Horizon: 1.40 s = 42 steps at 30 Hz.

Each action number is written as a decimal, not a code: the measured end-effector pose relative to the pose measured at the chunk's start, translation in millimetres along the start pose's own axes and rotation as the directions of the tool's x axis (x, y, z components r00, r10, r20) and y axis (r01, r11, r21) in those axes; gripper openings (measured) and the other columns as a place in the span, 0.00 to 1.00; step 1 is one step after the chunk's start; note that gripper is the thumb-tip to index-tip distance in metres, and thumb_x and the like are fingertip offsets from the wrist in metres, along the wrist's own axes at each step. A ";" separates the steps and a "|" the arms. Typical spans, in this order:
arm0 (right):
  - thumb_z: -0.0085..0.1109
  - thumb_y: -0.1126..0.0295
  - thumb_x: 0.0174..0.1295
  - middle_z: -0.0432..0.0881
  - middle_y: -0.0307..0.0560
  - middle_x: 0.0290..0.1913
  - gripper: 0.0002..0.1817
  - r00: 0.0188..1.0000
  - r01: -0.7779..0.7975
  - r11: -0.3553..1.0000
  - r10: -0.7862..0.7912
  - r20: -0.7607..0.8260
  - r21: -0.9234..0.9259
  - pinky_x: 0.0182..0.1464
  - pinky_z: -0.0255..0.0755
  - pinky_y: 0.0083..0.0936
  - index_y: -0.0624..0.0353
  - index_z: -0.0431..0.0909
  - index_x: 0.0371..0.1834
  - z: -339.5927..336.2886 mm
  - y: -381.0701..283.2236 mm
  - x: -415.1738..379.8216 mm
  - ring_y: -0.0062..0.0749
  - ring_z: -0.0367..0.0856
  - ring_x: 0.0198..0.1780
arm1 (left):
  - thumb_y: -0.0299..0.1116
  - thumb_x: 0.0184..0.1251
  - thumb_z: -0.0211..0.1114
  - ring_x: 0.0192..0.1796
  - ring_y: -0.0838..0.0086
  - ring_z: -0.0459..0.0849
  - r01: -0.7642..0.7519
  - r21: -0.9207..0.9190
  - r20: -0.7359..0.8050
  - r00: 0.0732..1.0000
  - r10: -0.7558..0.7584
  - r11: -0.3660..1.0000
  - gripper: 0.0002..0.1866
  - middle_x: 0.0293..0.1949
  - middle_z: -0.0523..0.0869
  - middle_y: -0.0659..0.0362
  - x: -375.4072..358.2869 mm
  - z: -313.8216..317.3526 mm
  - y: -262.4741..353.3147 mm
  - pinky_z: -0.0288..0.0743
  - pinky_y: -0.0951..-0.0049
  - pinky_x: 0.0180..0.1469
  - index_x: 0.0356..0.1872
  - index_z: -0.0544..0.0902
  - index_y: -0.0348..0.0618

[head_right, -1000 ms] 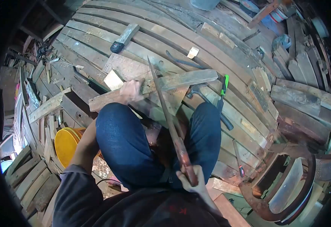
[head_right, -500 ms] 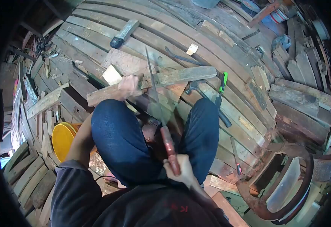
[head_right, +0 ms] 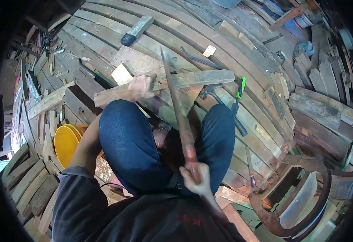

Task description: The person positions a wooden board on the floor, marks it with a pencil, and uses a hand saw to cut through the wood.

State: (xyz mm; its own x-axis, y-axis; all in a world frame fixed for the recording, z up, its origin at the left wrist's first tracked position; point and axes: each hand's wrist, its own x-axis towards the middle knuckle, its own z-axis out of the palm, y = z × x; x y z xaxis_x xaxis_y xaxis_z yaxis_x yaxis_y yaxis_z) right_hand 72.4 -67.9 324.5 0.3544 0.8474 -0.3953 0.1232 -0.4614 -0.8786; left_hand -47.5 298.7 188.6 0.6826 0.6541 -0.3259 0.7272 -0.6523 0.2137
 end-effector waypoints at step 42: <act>0.63 0.79 0.65 0.69 0.30 0.18 0.16 0.829 -0.371 0.773 0.525 -0.190 0.515 0.25 0.58 0.22 0.58 0.70 0.20 -14.6 -1.0 -48.1 0.17 0.64 0.20 | 0.62 0.54 0.71 0.53 0.52 0.86 0.066 -0.019 0.125 0.990 -0.063 0.998 0.41 0.50 0.86 0.44 2.0 -12.4 7.4 0.80 0.54 0.58 0.65 0.76 0.48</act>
State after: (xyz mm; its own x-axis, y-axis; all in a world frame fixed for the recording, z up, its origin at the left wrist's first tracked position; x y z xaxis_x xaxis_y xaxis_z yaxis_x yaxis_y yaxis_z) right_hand 68.7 -112.0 348.3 0.5351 0.4103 -0.7385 -0.5136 -0.5360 -0.6700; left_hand -39.8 299.9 201.0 0.6212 0.6409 -0.4510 0.7717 -0.6006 0.2094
